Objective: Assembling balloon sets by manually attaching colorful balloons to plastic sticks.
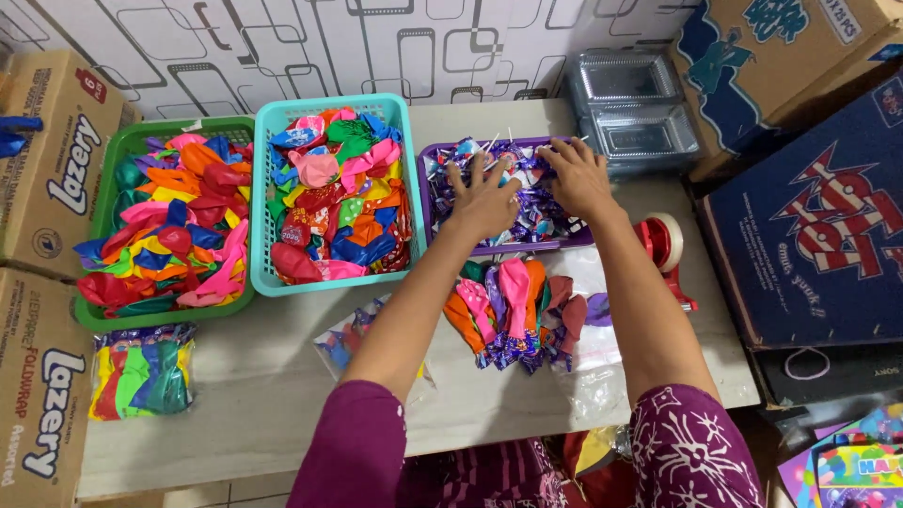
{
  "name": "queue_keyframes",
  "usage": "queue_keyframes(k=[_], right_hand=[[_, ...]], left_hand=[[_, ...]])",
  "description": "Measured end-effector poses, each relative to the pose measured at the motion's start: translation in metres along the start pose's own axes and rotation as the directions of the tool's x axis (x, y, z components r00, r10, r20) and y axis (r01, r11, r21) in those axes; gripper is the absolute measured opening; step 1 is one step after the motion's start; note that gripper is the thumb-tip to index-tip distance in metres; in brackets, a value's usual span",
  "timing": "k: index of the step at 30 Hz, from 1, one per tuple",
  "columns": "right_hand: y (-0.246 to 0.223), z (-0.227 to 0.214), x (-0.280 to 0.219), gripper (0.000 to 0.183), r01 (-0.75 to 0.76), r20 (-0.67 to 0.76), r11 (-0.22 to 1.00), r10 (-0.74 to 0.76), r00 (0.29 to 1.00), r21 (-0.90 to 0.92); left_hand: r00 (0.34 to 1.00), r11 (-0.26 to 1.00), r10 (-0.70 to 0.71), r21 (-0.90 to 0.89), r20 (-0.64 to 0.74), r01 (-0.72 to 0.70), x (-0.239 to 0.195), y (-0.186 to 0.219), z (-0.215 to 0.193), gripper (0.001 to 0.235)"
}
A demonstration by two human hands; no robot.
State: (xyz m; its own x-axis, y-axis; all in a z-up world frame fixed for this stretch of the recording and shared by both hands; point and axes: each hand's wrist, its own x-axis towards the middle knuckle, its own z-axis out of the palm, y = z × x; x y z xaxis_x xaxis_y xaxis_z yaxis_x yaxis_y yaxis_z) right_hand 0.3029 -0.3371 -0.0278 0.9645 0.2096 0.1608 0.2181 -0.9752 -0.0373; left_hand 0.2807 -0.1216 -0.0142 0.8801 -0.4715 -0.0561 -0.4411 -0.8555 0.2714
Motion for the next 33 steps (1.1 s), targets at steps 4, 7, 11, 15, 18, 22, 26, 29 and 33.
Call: queue_keyframes(k=[4,7,11,15,18,22,26,29,33], right_hand=[[0.013,0.023,0.005,0.053,0.005,-0.029,1.000,-0.004,1.000,0.027],[0.017,0.036,0.002,0.047,-0.037,-0.043,0.999,0.036,0.998,-0.031],[0.011,0.033,-0.009,0.025,-0.053,-0.136,0.999,0.054,0.989,0.009],[-0.028,-0.004,-0.035,0.021,0.046,-0.209,0.999,-0.040,0.977,0.023],[-0.042,-0.013,-0.046,0.023,0.054,-0.299,0.996,-0.072,0.952,-0.069],[-0.062,-0.029,-0.050,0.028,0.117,-0.297,0.992,-0.123,0.947,-0.038],[-0.084,-0.057,-0.060,0.032,0.090,-0.211,0.991,-0.067,0.975,0.102],[-0.106,-0.100,-0.077,0.058,0.079,-0.305,0.958,0.010,0.952,0.277],[-0.112,-0.088,-0.095,0.038,0.081,-0.363,0.608,0.357,0.861,0.789]], left_hand=[[0.999,0.999,-0.039,0.011,-0.014,0.039,-0.012,-0.021,-0.002,0.044],[0.985,0.996,-0.026,0.074,-0.173,0.040,-0.014,-0.036,0.012,0.043],[0.974,0.998,-0.063,0.010,-0.218,0.067,-0.032,-0.039,-0.001,0.043],[0.952,0.994,-0.046,-0.107,-0.302,0.014,-0.051,-0.038,-0.013,0.056],[0.927,0.988,0.012,-0.139,-0.374,-0.069,-0.063,-0.030,-0.018,0.063],[0.838,0.959,0.144,-0.136,-0.527,-0.250,-0.050,-0.030,0.010,0.049],[0.705,0.955,0.159,-0.073,-0.691,-0.286,-0.062,-0.020,0.012,0.023],[0.717,0.918,-0.021,-0.298,-0.697,-0.262,-0.087,-0.017,-0.001,0.015],[0.808,0.546,-0.422,-0.827,-0.411,-0.136,-0.111,-0.023,-0.010,0.023]])
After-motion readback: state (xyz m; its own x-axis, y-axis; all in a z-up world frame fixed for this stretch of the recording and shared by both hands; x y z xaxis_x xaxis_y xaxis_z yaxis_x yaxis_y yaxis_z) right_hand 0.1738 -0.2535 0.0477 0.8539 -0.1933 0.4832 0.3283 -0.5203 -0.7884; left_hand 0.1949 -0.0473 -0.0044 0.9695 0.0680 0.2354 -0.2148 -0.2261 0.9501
